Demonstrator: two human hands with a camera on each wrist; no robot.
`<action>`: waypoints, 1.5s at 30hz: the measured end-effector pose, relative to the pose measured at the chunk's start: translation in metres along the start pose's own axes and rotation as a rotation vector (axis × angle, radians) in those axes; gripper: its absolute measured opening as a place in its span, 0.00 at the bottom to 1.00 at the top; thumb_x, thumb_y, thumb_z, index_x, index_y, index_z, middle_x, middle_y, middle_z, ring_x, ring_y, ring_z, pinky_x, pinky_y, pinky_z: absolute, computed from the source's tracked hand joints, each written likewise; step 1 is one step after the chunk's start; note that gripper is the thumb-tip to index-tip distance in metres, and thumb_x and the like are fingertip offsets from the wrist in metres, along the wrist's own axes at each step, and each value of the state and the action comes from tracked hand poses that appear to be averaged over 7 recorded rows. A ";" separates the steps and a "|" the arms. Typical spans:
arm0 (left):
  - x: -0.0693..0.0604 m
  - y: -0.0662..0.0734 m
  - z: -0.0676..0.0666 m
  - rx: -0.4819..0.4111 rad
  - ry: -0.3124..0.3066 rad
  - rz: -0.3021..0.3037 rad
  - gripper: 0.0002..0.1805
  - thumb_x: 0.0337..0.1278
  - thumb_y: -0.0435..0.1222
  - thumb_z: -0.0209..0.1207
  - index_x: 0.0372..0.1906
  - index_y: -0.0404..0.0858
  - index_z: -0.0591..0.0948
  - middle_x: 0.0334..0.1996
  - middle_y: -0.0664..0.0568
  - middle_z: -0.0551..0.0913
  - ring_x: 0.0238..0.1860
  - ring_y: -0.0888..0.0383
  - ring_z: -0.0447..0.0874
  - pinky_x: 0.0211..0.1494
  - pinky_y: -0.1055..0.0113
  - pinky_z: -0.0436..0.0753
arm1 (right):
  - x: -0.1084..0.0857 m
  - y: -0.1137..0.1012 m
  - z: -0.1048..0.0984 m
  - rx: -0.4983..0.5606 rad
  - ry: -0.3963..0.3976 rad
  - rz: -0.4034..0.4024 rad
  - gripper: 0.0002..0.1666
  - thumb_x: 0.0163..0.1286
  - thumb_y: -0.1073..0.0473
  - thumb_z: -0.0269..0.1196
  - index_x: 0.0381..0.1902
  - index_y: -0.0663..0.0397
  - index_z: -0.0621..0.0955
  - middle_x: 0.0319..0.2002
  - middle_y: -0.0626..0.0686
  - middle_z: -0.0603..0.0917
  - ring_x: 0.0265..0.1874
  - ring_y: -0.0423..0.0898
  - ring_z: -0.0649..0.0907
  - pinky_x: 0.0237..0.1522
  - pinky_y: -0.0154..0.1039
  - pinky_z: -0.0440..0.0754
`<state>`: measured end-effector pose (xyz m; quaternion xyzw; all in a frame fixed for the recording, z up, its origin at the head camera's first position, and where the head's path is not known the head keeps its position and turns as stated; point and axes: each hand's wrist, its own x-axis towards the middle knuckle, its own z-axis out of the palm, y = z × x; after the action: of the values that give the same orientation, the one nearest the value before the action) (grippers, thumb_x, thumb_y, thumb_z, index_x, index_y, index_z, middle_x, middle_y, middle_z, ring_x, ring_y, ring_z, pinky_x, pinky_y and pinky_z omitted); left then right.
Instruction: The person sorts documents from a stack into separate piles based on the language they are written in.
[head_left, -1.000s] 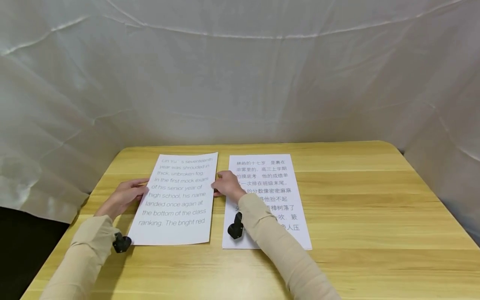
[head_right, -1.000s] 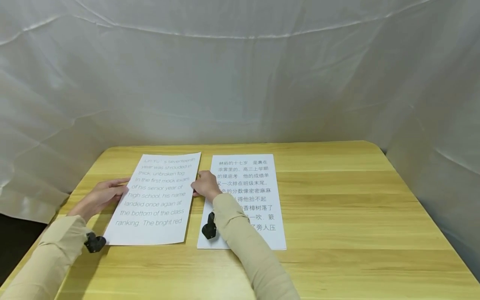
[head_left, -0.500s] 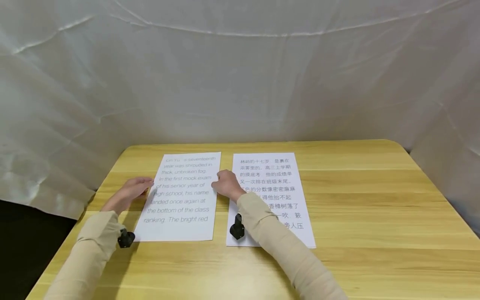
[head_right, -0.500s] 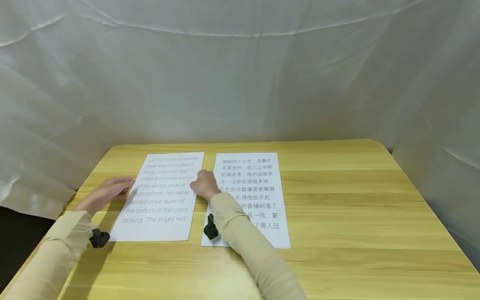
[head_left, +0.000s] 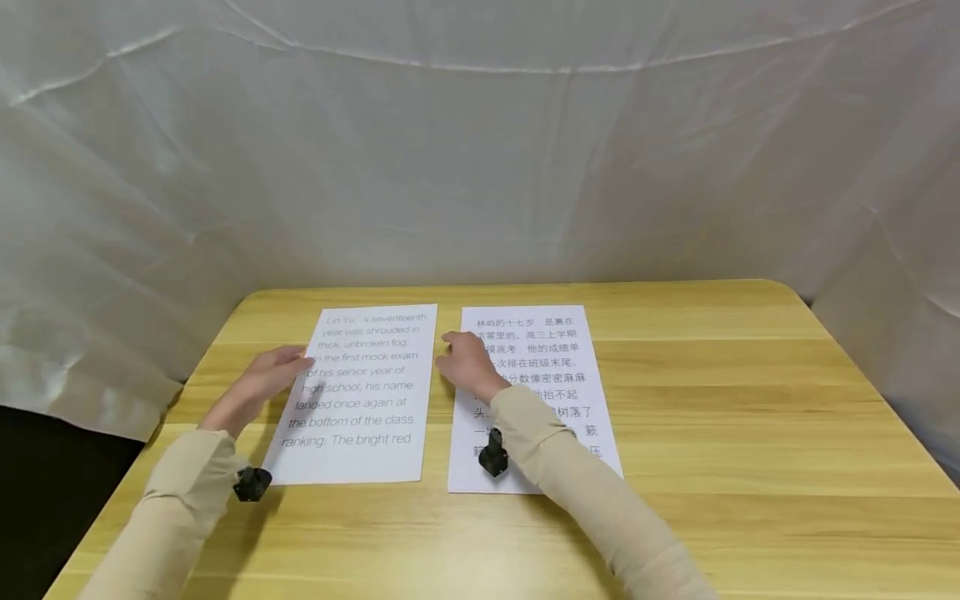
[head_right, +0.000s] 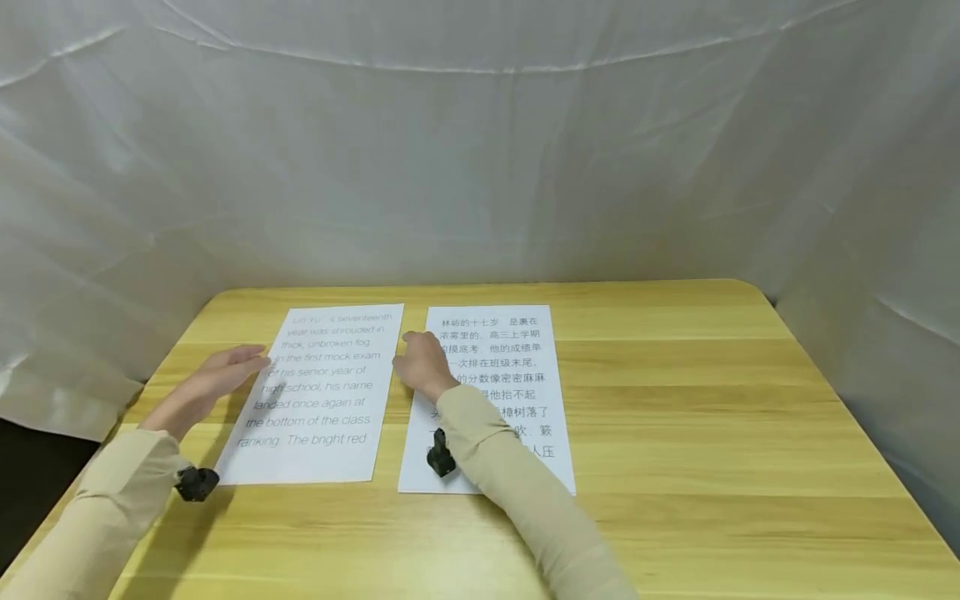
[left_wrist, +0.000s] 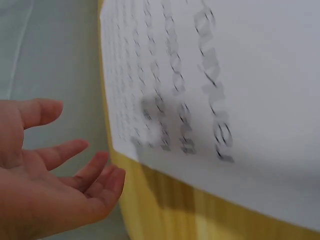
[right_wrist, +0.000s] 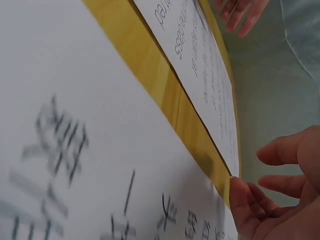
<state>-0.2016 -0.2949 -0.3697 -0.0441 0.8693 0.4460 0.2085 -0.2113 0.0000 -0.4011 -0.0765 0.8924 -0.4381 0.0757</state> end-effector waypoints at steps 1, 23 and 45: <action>-0.002 0.003 0.002 0.007 0.015 0.020 0.36 0.74 0.42 0.44 0.73 0.24 0.47 0.70 0.26 0.51 0.68 0.30 0.51 0.68 0.37 0.54 | -0.002 0.001 -0.004 -0.011 0.002 -0.007 0.29 0.65 0.68 0.59 0.64 0.69 0.71 0.41 0.59 0.81 0.31 0.45 0.78 0.42 0.38 0.79; -0.013 0.056 0.105 -0.193 -0.028 0.275 0.28 0.70 0.31 0.49 0.71 0.28 0.61 0.63 0.31 0.69 0.60 0.40 0.71 0.58 0.52 0.76 | -0.062 0.076 -0.111 -0.131 -0.040 -0.139 0.29 0.68 0.61 0.60 0.63 0.70 0.72 0.45 0.60 0.81 0.45 0.54 0.80 0.48 0.49 0.78; 0.017 0.091 0.193 -0.301 0.059 0.221 0.24 0.68 0.37 0.53 0.67 0.39 0.71 0.61 0.42 0.72 0.55 0.48 0.75 0.56 0.56 0.76 | -0.084 0.130 -0.148 0.005 0.080 0.062 0.28 0.71 0.59 0.59 0.64 0.68 0.71 0.46 0.61 0.78 0.41 0.53 0.76 0.37 0.38 0.77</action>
<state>-0.1786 -0.0853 -0.4077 0.0077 0.7981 0.5897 0.1235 -0.1679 0.2097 -0.4095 -0.0313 0.8955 -0.4406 0.0538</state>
